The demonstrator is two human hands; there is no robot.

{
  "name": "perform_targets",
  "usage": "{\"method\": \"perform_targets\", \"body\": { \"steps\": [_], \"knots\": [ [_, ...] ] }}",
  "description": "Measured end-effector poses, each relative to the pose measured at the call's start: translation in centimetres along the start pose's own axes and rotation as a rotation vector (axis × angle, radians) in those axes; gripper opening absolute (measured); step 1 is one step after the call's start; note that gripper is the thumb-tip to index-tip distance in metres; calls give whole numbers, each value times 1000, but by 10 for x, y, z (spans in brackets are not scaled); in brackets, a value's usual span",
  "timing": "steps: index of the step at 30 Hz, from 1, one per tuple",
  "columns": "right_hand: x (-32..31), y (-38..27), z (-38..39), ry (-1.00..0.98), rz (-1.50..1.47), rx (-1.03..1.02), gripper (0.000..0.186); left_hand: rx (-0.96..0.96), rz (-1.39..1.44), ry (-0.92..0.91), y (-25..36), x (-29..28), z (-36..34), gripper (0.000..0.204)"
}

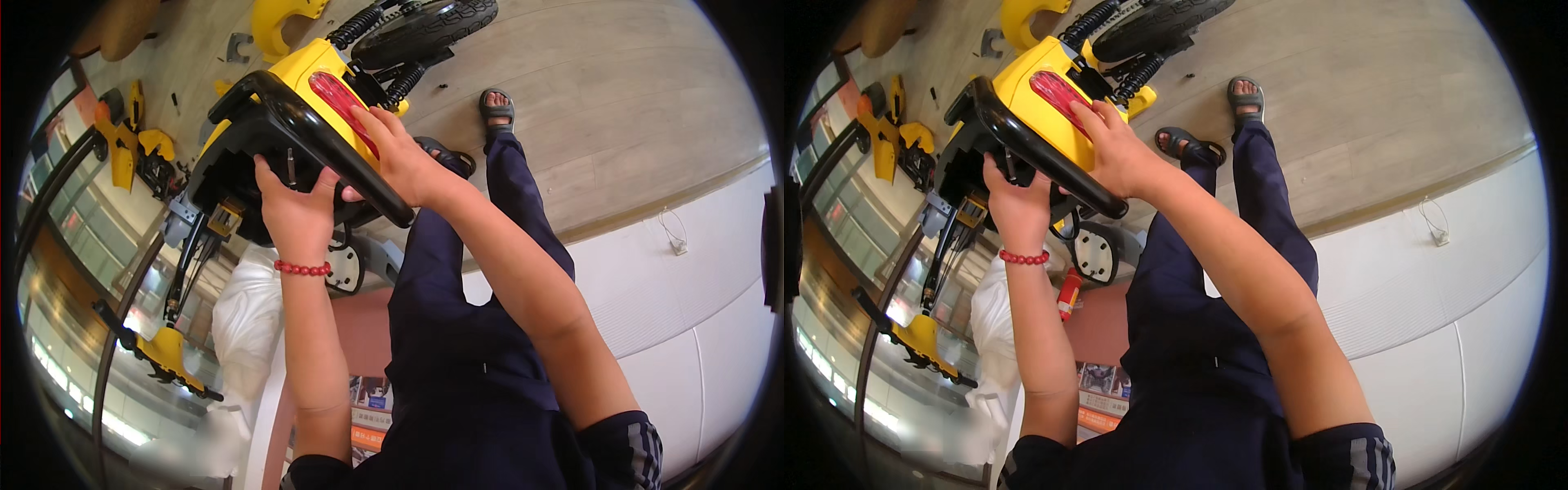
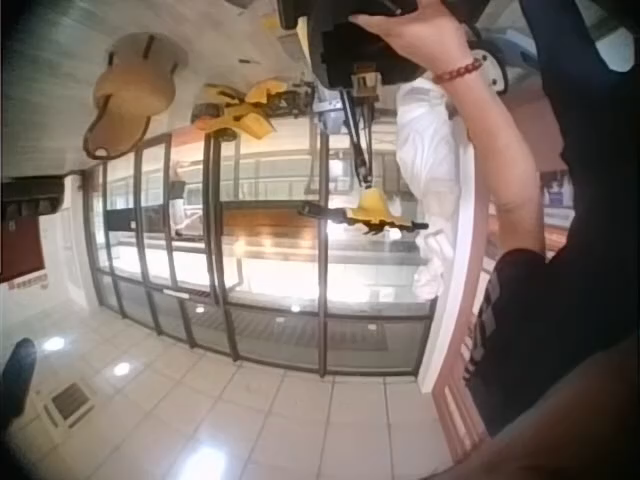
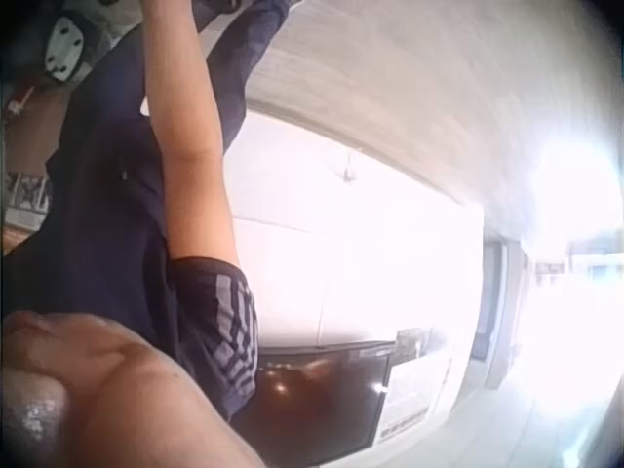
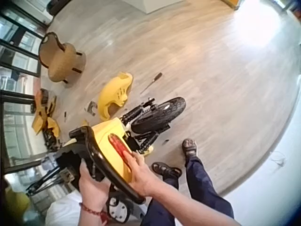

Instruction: The person is disassembling or repairing a component of a yellow motorcycle using a small screwdriver-like tool.

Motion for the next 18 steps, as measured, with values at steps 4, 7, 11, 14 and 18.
{"method": "perform_targets", "body": {
  "steps": [4, 7, 11, 14, 18],
  "knots": [
    [6, -3, -3, -47, 133, 12, 126, -52, 74, -17, -8, 1, 0, 91],
    [4, -9, -6, -57, 97, -33, 128, -75, 42, 4, -3, -1, 0, 99],
    [0, -12, -8, -26, 70, -92, 128, -95, 75, -27, 3, -2, -2, 102],
    [3, -5, -12, -125, 6, -32, 126, -147, 74, -92, -4, -3, -2, 105],
    [3, 14, -12, -247, -89, 78, 126, -18, 135, -64, -10, -9, 4, 106]
  ]
}}
Point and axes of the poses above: each hand's wrist, its own z-axis away from the middle knuckle, its own x-axis out of the palm, y = z × x, the point moved 7 cm from there along -z, towards the middle knuckle, and after that the axes turned 12 degrees about x, right-handed, at the moved point
